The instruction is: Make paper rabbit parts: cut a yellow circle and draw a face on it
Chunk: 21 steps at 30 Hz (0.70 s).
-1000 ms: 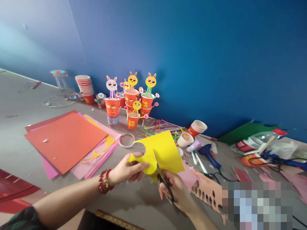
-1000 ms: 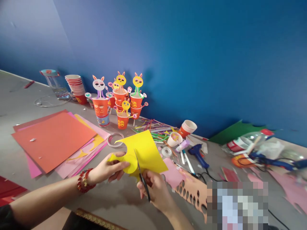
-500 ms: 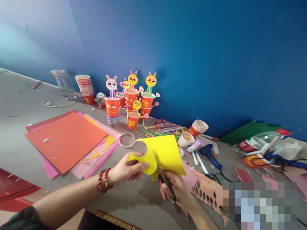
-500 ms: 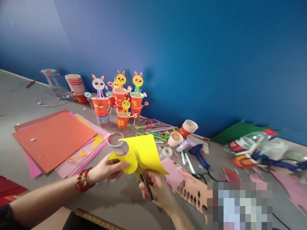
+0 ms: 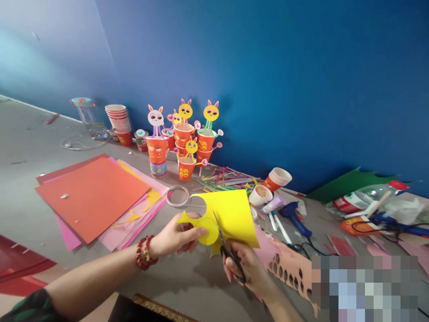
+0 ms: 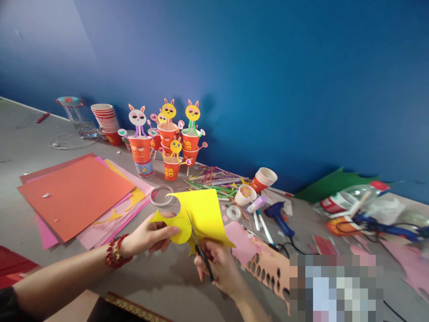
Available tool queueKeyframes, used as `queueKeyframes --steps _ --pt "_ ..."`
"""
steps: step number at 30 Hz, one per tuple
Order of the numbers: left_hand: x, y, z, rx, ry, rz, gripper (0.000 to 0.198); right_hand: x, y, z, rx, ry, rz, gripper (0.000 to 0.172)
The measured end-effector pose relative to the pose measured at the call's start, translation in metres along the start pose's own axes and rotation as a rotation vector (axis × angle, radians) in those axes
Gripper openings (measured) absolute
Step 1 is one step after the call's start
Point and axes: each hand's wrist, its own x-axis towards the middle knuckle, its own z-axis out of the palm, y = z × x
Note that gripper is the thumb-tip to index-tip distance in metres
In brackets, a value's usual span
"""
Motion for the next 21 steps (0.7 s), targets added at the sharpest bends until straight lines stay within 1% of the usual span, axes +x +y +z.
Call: queueKeyframes --steps 3,9,16,21 --pt "-0.0006 0.001 0.0001 -0.001 0.001 -0.004 0.056 -0.0007 -0.0031 0.0015 0.042 0.025 0.044 0.07" --pt "-0.0018 0.004 0.0005 0.013 0.014 -0.023 0.057 -0.0011 -0.008 0.0039 0.117 0.031 0.087 0.07" --pt "-0.0019 0.004 0.0004 0.016 0.017 -0.023 0.06 -0.001 -0.0053 0.0038 0.122 0.036 0.079 0.07" --pt "-0.0026 0.0058 0.0005 0.014 0.015 -0.018 0.058 -0.0019 -0.0038 0.0031 0.085 0.037 0.046 0.068"
